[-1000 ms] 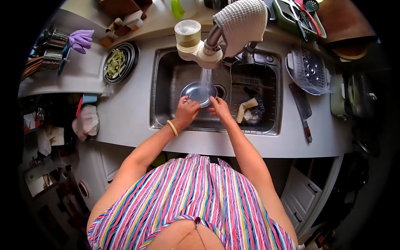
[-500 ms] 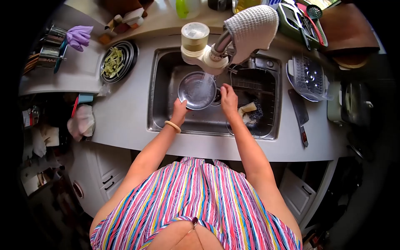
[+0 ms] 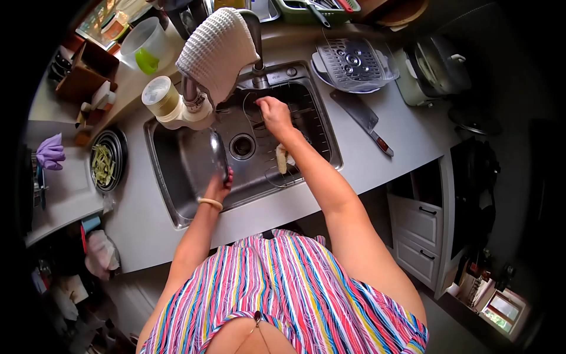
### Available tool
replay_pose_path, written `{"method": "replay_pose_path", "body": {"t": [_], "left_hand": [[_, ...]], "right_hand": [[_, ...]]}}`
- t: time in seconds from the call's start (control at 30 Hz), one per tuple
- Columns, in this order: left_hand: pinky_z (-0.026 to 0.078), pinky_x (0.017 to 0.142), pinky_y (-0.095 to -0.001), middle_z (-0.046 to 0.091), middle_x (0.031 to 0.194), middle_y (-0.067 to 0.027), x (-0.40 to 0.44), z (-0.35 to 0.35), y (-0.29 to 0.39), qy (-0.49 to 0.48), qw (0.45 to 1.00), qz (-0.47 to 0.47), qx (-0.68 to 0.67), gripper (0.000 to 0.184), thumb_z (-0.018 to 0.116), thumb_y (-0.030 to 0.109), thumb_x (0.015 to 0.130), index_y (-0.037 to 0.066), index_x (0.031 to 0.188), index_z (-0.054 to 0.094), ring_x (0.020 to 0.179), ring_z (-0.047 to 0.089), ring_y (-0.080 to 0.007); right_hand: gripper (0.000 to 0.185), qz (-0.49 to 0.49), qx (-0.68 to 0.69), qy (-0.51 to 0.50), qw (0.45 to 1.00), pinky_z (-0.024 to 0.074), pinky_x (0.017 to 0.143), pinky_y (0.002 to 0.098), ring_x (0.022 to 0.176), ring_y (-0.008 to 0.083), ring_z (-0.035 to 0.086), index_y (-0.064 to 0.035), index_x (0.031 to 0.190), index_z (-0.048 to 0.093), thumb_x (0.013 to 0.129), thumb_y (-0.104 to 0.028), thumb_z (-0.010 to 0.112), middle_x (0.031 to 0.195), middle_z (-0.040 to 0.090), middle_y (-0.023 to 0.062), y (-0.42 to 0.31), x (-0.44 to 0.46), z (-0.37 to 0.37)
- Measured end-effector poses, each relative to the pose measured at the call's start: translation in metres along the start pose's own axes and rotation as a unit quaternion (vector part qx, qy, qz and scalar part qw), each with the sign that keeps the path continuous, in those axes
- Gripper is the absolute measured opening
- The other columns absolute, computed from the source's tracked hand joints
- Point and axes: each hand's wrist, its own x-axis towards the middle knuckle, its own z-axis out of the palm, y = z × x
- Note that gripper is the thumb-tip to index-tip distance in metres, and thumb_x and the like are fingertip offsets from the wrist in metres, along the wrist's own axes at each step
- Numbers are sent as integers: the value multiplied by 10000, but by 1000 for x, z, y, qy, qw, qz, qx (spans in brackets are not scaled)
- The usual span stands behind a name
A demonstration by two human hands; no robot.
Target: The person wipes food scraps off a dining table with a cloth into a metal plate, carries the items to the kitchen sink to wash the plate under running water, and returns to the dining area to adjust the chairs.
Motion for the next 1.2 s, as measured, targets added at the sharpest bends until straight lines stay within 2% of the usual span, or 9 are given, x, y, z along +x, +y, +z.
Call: {"method": "replay_pose_path", "body": {"t": [0.13,0.23,0.27,0.4,0.6,0.73,0.87,1.0,1.2], "left_hand": [[316,384,-219,557,708,-59,-16,6,-8,-232,911,-210,-268,310,495,305,920,-1,945,536,458,454,-105],[266,382,-223,508,678,-39,-22,6,-17,-295,876,-236,-300,563,652,502,744,-7,935,508,419,406,-95],[276,392,-231,448,648,-26,-38,13,-16,-281,862,-251,-339,324,479,304,889,-8,977,474,404,366,-91],[270,339,-216,428,587,-9,-45,14,-22,-306,842,-277,-348,219,425,220,925,5,924,466,394,362,-82],[225,347,-201,422,572,9,-72,11,-23,-242,860,-239,-379,223,383,227,954,24,895,451,401,331,-62],[221,344,-196,414,551,4,-106,28,-23,-314,808,-251,-430,217,349,185,943,8,897,467,395,336,-68],[243,337,-186,419,529,9,-116,24,-26,-324,779,-254,-472,198,352,165,936,4,888,456,386,338,-69],[238,327,-188,400,507,33,-127,22,-16,-294,804,-233,-461,202,344,166,949,8,887,454,376,339,-61],[228,330,-187,394,516,45,-137,-24,5,-289,826,-217,-432,231,323,184,969,9,901,458,383,356,-46]], "right_hand": [[240,-54,-236,123,962,445,814,414,906,324,577,-34,966,615,761,-55,491,970,622,149,23,-66,-121],[396,-96,-495,181,844,447,819,457,939,346,564,-47,1055,588,671,-25,493,1009,602,153,97,-98,-222],[435,-27,-491,141,860,446,842,472,964,345,563,-46,1103,574,669,-38,546,1004,605,149,115,-101,-244],[522,116,-603,-37,789,435,885,455,1059,330,527,-85,1170,485,671,-79,639,1093,573,131,137,-95,-276],[313,27,-458,-125,880,414,838,453,938,395,520,-3,1005,461,713,-49,567,981,544,186,153,-96,-288],[179,-66,-373,-132,916,445,679,391,739,295,542,-19,943,461,790,-21,554,811,520,128,82,-103,-280],[89,102,-156,-298,936,391,478,262,530,79,451,-50,899,479,925,-130,507,596,442,-5,-29,-107,-216],[167,279,12,-414,866,331,391,221,459,54,400,-82,836,456,931,-208,508,603,431,-26,-116,-113,-123],[169,226,-52,-394,889,313,365,234,423,65,367,-83,821,445,919,-210,498,610,418,-21,-105,-133,-35]]}}
